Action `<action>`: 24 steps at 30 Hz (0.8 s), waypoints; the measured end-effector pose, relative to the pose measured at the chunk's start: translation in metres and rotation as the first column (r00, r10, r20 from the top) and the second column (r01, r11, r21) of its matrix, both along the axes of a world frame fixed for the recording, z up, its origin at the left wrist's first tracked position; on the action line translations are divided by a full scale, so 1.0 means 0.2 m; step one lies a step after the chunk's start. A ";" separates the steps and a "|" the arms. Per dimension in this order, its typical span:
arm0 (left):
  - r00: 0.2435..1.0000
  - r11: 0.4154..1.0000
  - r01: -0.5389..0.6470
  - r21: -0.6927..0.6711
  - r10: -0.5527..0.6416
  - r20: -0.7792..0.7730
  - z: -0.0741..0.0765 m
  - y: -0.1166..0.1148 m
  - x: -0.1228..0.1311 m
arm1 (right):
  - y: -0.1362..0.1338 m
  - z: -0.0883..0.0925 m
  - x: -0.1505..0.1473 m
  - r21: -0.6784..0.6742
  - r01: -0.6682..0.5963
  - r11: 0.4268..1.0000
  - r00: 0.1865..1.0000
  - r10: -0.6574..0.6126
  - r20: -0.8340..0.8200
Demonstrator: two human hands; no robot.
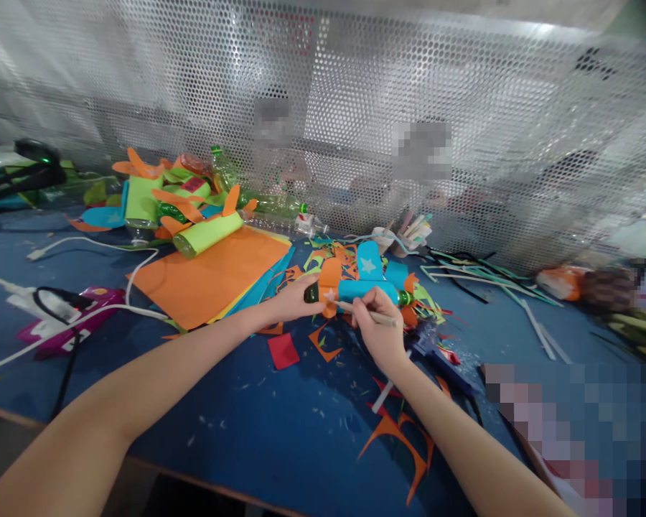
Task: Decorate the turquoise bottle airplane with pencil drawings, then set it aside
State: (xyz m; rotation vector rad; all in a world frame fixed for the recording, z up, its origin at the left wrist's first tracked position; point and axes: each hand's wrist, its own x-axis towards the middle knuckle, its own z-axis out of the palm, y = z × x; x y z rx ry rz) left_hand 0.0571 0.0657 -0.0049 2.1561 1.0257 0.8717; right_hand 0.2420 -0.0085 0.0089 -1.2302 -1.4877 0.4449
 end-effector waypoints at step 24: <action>0.998 0.999 0.037 -0.014 -0.038 -0.048 0.02 -0.01 -0.01 | -0.01 0.02 -0.01 -0.005 -0.026 1.000 0.999 0.026 -0.038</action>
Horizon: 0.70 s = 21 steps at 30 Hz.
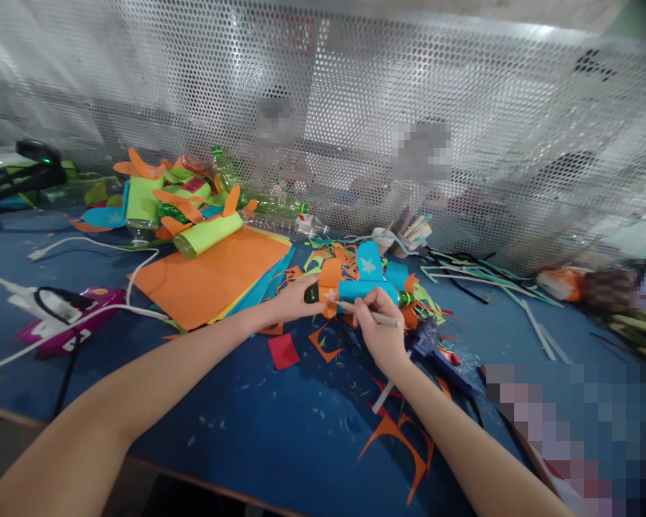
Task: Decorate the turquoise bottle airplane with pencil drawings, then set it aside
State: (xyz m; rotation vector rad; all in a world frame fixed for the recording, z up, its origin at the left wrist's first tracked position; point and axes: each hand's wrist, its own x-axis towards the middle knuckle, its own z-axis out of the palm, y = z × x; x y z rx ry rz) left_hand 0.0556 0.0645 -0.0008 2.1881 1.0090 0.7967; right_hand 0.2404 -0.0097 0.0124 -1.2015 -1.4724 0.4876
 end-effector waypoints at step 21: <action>1.000 1.000 -0.005 0.000 0.005 0.004 -0.01 0.00 0.00 | 0.00 0.00 0.01 0.006 0.020 1.000 0.999 -0.021 0.038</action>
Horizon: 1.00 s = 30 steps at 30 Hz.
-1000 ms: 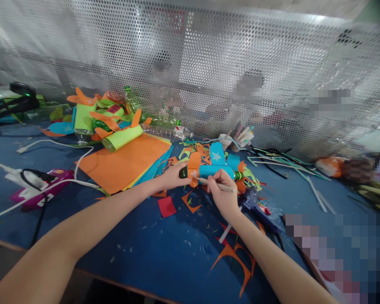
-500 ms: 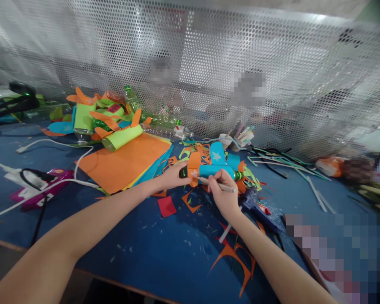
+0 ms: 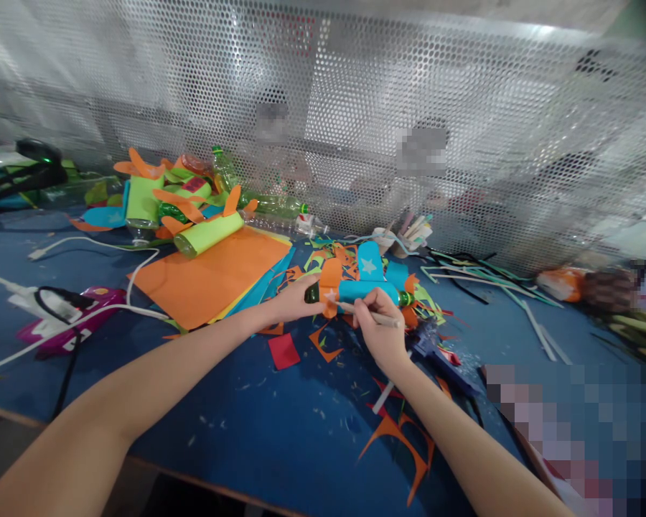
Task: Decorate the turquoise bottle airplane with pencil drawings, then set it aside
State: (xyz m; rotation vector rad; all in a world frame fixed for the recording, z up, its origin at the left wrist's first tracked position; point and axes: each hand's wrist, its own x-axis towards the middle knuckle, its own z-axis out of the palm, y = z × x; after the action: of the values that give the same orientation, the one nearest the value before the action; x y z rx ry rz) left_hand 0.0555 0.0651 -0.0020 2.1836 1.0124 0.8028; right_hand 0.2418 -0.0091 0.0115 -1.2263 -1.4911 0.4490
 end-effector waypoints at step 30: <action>1.000 1.000 0.003 0.013 -0.003 0.010 0.00 0.00 0.00 | 0.02 -0.02 0.01 0.009 -0.027 1.000 0.999 0.027 0.017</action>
State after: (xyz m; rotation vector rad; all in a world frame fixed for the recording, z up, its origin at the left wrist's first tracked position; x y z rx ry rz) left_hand 0.0561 0.0649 -0.0026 2.1895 1.0016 0.8208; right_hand 0.2444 -0.0060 0.0073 -1.2069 -1.5241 0.4498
